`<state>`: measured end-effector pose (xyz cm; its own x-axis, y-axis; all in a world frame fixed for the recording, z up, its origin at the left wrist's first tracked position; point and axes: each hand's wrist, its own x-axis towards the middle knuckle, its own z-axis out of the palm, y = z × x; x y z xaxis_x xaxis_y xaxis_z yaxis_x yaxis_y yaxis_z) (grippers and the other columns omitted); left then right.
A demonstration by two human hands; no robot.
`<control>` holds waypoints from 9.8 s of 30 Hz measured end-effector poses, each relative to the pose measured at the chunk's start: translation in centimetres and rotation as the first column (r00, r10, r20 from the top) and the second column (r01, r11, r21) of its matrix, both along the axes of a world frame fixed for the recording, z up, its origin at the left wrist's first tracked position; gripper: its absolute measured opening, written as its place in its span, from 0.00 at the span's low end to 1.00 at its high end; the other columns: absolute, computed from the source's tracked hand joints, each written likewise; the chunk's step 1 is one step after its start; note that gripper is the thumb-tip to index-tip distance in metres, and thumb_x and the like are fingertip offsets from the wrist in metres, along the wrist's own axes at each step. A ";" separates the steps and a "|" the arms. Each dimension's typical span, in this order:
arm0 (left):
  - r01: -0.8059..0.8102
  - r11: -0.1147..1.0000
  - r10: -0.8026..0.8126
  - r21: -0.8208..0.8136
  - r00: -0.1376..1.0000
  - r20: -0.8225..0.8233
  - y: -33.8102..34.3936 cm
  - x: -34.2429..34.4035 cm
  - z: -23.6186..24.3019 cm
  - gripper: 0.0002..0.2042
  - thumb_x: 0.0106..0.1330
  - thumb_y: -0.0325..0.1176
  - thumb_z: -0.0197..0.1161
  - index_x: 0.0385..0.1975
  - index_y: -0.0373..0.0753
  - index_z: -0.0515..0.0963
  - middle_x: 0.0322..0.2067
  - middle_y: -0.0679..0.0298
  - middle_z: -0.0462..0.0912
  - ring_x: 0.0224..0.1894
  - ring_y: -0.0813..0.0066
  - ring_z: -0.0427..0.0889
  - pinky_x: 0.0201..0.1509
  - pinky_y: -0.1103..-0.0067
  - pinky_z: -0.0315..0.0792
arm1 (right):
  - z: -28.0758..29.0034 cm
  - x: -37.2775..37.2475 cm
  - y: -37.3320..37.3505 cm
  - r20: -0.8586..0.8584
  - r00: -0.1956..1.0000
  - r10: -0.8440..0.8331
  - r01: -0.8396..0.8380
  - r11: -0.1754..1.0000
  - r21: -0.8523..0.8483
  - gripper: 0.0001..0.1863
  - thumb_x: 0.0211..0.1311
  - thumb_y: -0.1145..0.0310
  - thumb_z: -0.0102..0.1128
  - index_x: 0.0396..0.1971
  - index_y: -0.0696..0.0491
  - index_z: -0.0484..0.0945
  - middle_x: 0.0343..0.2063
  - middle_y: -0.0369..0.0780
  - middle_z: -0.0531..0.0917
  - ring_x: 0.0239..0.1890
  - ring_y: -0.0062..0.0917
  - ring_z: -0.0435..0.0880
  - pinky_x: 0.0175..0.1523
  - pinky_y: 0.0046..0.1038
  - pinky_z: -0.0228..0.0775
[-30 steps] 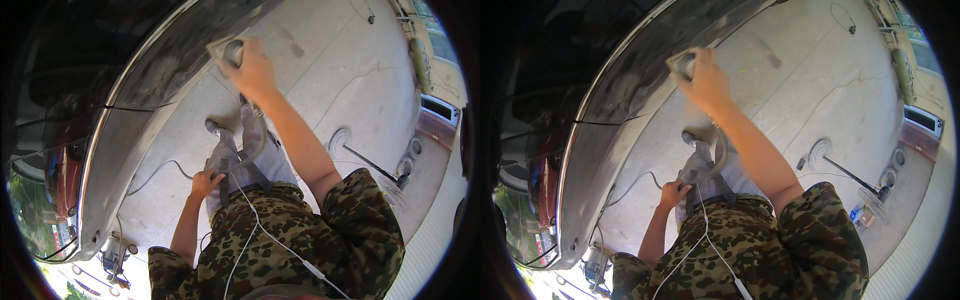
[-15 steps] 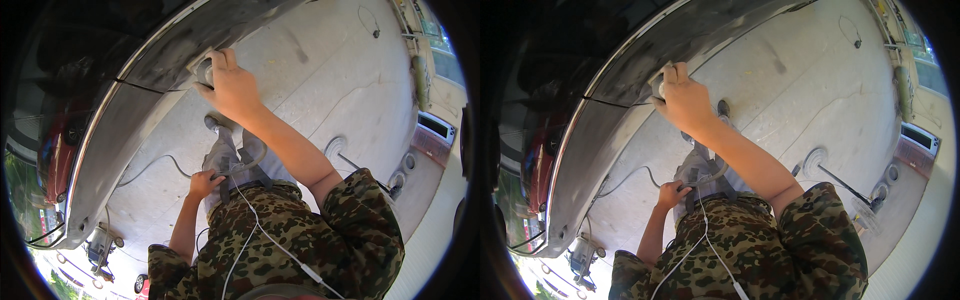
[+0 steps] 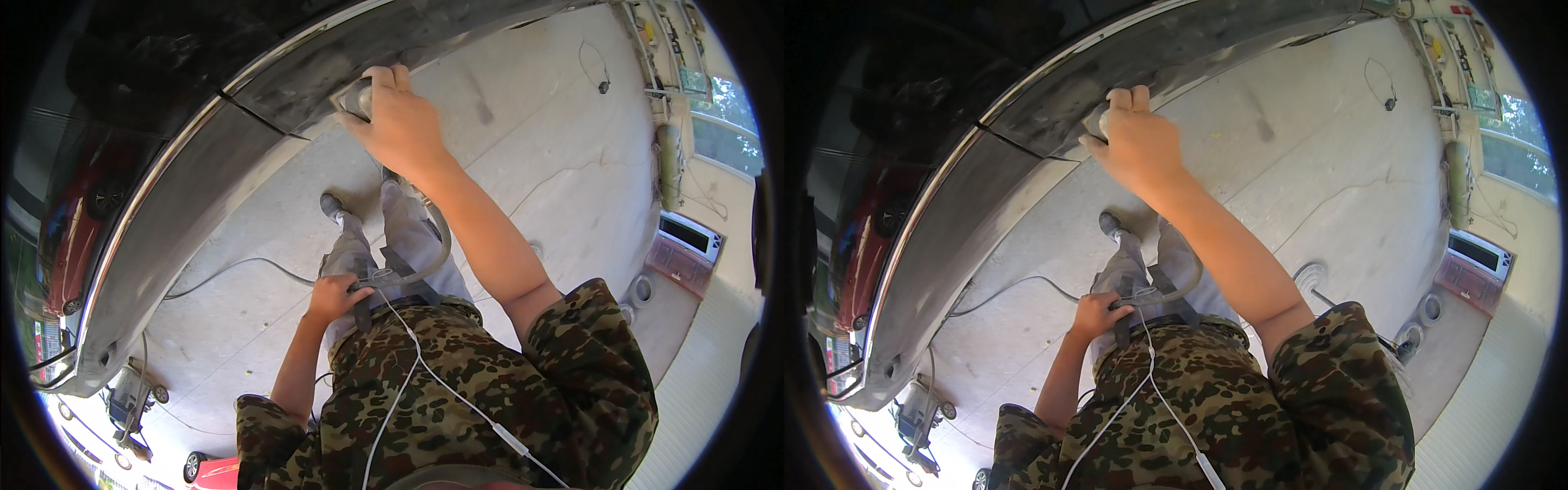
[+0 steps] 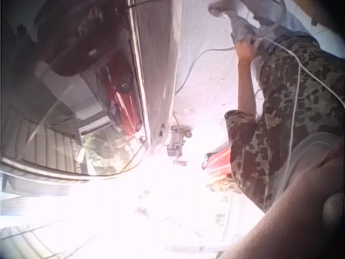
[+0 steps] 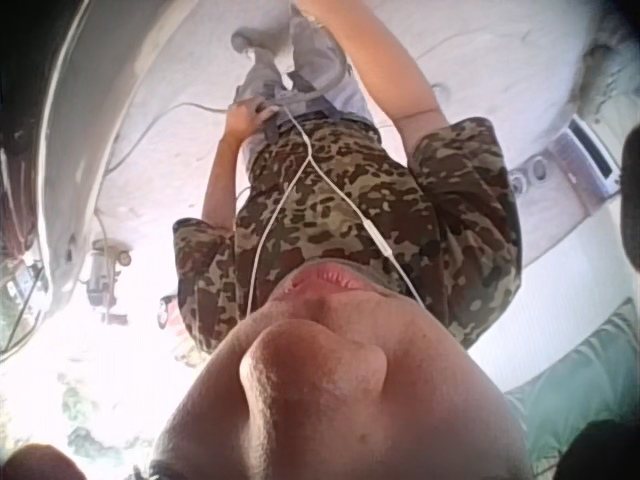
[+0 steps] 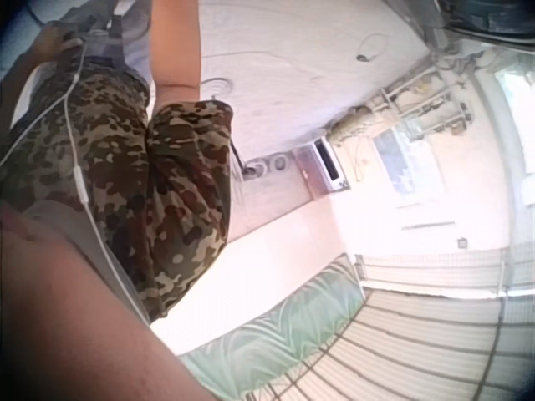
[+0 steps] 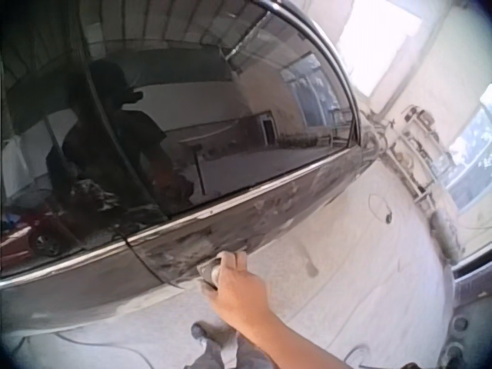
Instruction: The person uses a pneumatic sander to smooth a large area on the side of a car, moving the tool across the door and rear quarter panel while kneeling. The person occasionally pauses to feel the surface with their hand.
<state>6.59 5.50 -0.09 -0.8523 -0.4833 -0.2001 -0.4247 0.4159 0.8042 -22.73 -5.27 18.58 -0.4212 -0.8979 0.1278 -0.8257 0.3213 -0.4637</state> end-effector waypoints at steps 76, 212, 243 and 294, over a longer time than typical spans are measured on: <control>-0.053 0.997 0.027 0.057 0.924 0.380 -4.1 0.1 -0.8 0.22 0.64 0.50 0.72 0.23 0.36 0.76 0.16 0.54 0.76 0.22 0.50 0.77 0.28 0.63 0.70 | -5.7 -9.3 2.2 0.373 0.892 -0.255 0.371 0.885 -0.281 0.36 0.52 0.55 0.77 0.56 0.54 0.69 0.50 0.46 0.75 0.40 0.45 0.85 0.41 0.42 0.80; -0.332 0.938 0.229 -0.098 0.384 0.894 -8.3 1.7 0.1 0.13 0.72 0.39 0.67 0.39 0.33 0.82 0.30 0.54 0.85 0.34 0.68 0.84 0.40 0.71 0.74 | -26.8 -9.4 -3.5 0.412 -0.409 0.814 0.779 0.547 -0.307 0.27 0.52 0.63 0.66 0.54 0.54 0.77 0.36 0.38 0.80 0.29 0.22 0.84 0.37 0.26 0.83; -0.495 0.869 0.247 -0.019 0.400 0.883 -6.9 4.9 0.5 0.13 0.74 0.37 0.64 0.33 0.31 0.79 0.22 0.57 0.80 0.28 0.74 0.76 0.35 0.70 0.71 | -24.6 -8.1 -1.0 0.471 -0.439 0.765 0.753 0.599 -0.272 0.29 0.54 0.60 0.73 0.55 0.53 0.74 0.32 0.37 0.81 0.25 0.19 0.83 0.32 0.23 0.78; -0.310 0.951 0.168 0.012 0.549 0.819 -4.5 0.2 -2.5 0.20 0.72 0.43 0.67 0.25 0.30 0.77 0.17 0.51 0.75 0.20 0.63 0.71 0.28 0.65 0.64 | -24.3 -11.3 -1.4 0.547 -0.449 0.707 0.677 0.668 -0.308 0.29 0.49 0.60 0.66 0.54 0.54 0.78 0.36 0.36 0.81 0.29 0.18 0.83 0.36 0.21 0.78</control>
<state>6.79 0.96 -2.64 -0.1623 -0.5507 -0.8188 -0.9864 0.1139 0.1189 -34.05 -6.64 -5.76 -0.4937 -0.8680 -0.0537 0.8585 -0.4765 -0.1897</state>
